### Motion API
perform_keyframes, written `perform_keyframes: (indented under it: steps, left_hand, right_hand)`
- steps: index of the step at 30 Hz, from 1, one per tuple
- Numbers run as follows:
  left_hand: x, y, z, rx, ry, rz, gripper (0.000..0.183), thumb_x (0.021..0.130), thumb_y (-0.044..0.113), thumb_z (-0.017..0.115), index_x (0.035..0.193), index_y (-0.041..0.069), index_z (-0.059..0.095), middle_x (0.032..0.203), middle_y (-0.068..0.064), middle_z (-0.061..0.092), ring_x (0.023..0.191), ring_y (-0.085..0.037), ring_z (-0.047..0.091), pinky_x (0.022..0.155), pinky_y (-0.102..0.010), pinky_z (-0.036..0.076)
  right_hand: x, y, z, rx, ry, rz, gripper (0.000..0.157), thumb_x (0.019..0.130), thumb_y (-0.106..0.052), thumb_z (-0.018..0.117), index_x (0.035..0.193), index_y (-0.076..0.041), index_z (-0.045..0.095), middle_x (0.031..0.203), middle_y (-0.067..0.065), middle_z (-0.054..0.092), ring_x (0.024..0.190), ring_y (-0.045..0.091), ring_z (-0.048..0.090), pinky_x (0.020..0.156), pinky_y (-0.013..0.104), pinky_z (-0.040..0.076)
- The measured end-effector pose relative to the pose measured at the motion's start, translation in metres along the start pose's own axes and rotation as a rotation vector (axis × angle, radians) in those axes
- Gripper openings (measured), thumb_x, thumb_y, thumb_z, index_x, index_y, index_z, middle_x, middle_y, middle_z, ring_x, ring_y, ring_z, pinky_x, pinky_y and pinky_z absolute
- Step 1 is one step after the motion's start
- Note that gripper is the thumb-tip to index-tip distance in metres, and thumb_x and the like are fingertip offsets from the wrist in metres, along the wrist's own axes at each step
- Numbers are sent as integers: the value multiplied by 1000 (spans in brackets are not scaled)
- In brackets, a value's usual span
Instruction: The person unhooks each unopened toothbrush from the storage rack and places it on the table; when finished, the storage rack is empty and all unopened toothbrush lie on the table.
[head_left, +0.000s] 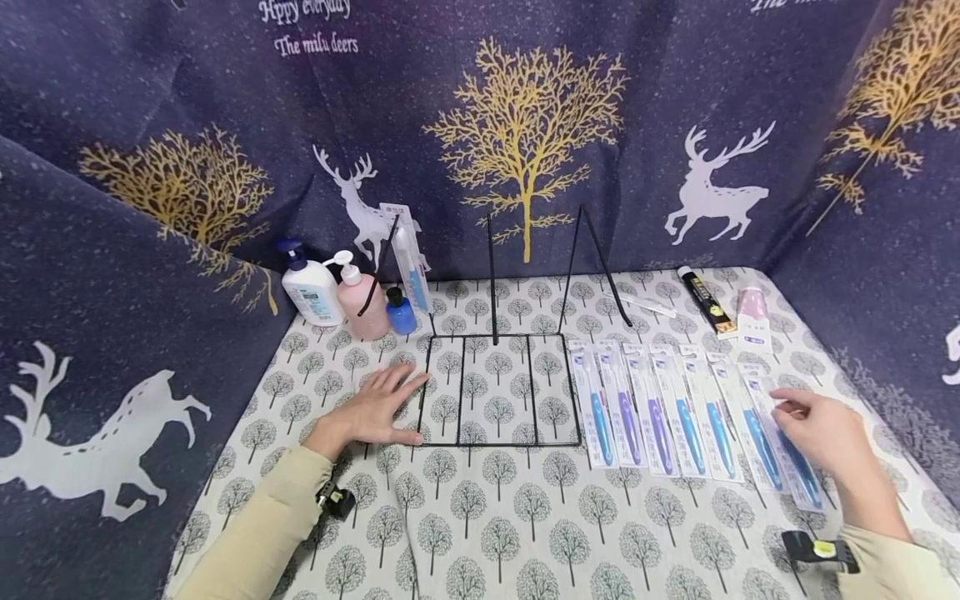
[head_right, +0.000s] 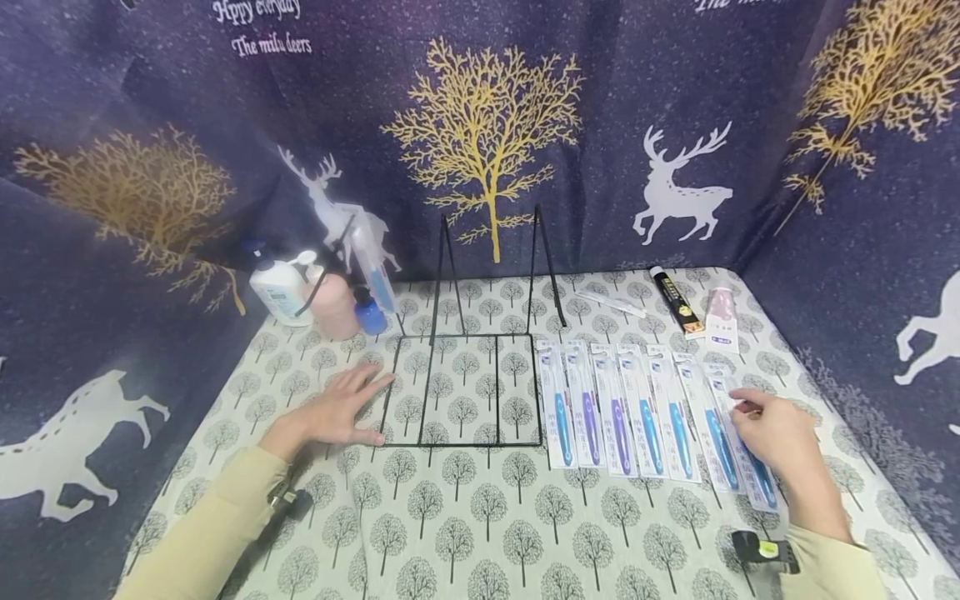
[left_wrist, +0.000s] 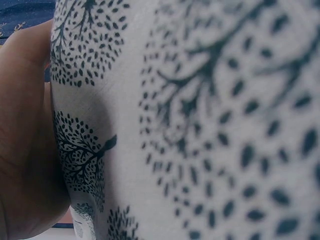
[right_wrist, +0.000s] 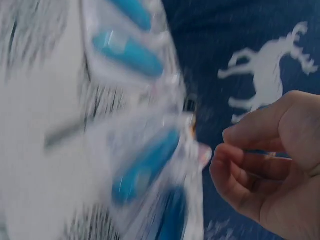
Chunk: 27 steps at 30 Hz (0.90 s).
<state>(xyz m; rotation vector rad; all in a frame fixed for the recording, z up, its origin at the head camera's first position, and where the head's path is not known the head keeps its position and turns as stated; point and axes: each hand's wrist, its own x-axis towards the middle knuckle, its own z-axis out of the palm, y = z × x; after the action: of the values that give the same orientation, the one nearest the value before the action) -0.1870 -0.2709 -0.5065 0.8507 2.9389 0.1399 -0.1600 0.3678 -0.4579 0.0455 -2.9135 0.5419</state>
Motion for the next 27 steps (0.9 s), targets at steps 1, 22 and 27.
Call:
perform_keyframes:
  steps: [1, 22, 27]
  left_hand:
    - [0, 0, 0, -1, 1, 0, 104, 67, 80, 47, 147, 22, 16, 152, -14, 9, 138, -36, 12, 111, -57, 13]
    - [-1, 4, -3, -20, 2, 2, 104, 67, 78, 50, 147, 20, 18, 152, -15, 12, 137, -38, 14, 110, -58, 15]
    - [-1, 1, -2, -2, 11, 2, 105, 67, 79, 50, 147, 20, 18, 152, -15, 13, 137, -38, 15, 110, -58, 16]
  right_hand:
    - [1, -7, -1, 14, 19, -22, 29, 81, -15, 59, 107, -2, 63, 80, 13, 68, 61, 12, 58, 54, 34, 40]
    - [37, -208, 30, 668, 19, -529, 37, 79, 2, 66, 116, -1, 60, 95, 14, 68, 83, 20, 64, 77, 25, 54]
    - [47, -260, 27, 720, -43, -648, 36, 79, 4, 64, 114, 6, 57, 99, 21, 66, 85, 30, 64, 78, 39, 55]
